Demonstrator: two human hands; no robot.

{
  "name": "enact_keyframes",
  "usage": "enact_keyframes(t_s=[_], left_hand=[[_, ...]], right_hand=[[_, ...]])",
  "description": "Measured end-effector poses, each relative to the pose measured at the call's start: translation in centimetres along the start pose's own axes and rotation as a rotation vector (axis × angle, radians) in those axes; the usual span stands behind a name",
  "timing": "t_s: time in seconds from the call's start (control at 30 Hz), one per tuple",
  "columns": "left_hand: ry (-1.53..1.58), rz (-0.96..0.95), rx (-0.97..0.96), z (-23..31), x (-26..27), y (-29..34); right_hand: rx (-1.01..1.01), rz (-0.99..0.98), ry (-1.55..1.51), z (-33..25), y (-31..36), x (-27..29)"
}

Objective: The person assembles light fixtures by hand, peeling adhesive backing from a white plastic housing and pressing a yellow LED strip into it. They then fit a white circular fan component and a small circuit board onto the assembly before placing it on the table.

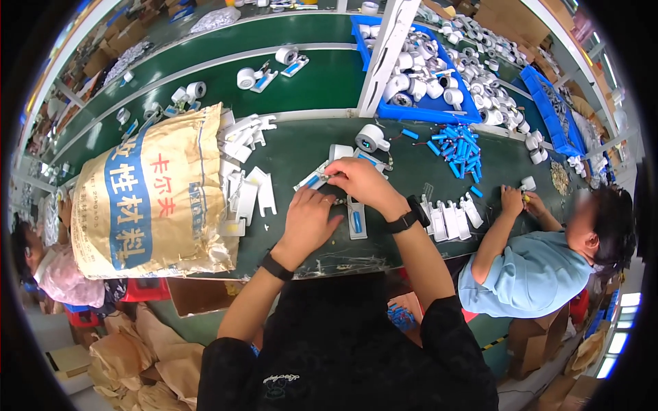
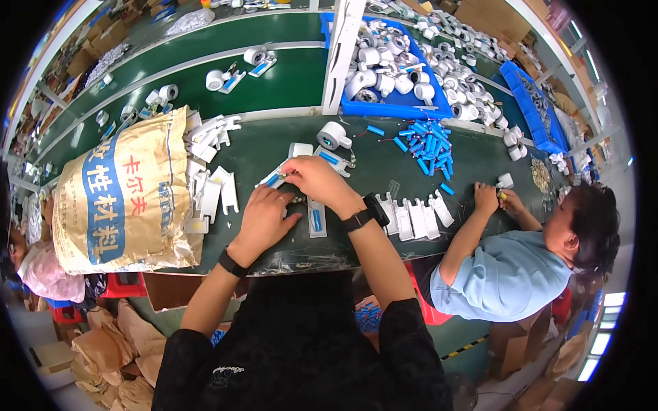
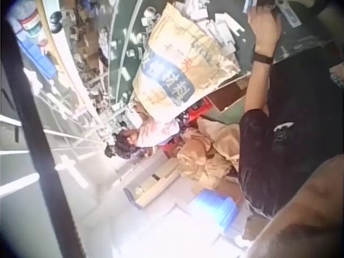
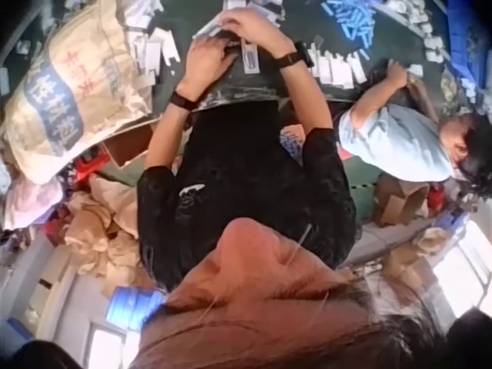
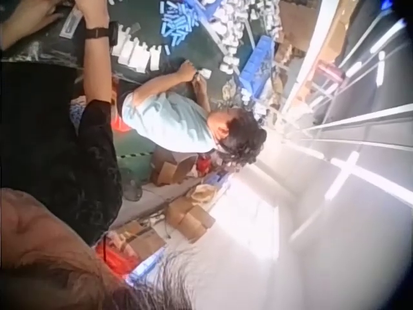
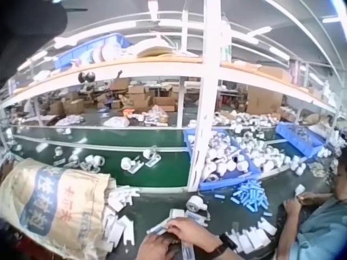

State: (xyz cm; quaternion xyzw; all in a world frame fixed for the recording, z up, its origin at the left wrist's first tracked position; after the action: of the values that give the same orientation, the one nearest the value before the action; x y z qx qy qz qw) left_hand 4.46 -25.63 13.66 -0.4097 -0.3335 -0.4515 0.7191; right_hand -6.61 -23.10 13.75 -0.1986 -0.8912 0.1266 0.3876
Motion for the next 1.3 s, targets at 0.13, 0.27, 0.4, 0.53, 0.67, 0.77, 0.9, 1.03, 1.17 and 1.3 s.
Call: enact_keyframes(t_s=[0.13, 0.27, 0.4, 0.53, 0.67, 0.77, 0.9, 1.03, 1.17, 1.3], left_hand=[[0.033, -0.090, 0.181, -2.2, -2.6, -1.3], [0.078, -0.148, 0.125, -2.1, -2.5, -0.8], [0.127, -0.109, -0.008, -1.0, -0.4, 0.7], [0.138, -0.052, -0.051, -0.7, 0.6, 1.1], [0.055, 0.002, -0.093, -0.4, 0.5, 1.9], [-0.052, 0.068, -0.142, 0.2, 0.5, 3.8], [-0.089, 0.114, -0.130, 0.1, 0.1, 5.9], [-0.109, 0.161, -0.114, 0.0, 0.2, 6.3], [-0.143, 0.175, -0.146, -0.1, 0.3, 6.6], [-0.151, 0.161, -0.153, -0.1, 0.4, 6.4]], right_hand=[[-0.128, 0.031, -0.201, 1.0, 0.6, 0.0], [-0.187, 0.136, -0.218, 1.3, 2.3, 0.5], [-0.212, 0.176, -0.195, 1.5, 4.4, 0.5], [-0.129, 0.224, -0.169, 0.3, 4.7, 0.5], [-0.083, 0.250, -0.130, -0.3, 5.3, 0.3], [-0.164, 0.277, -0.173, -0.2, 6.1, 0.1], [-0.192, 0.345, -0.198, -0.4, 7.6, -0.4], [-0.173, 0.336, -0.113, -0.7, 8.1, -0.9], [-0.131, 0.348, -0.045, -1.4, 7.7, -0.7], [-0.184, 0.380, -0.087, -1.5, 8.0, -0.8]])
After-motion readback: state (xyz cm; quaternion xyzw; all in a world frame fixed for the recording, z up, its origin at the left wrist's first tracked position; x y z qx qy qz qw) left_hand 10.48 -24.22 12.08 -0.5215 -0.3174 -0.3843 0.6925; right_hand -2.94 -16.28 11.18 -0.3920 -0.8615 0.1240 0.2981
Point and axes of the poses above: each hand's wrist, its own y-axis away from the middle knuckle, its own x-axis out of the back of the hand, z = x × y, the point moved 10 cm from there along -y, towards the middle knuckle, and after that the axes turned 12 degrees about x, right-handed, at the moved point
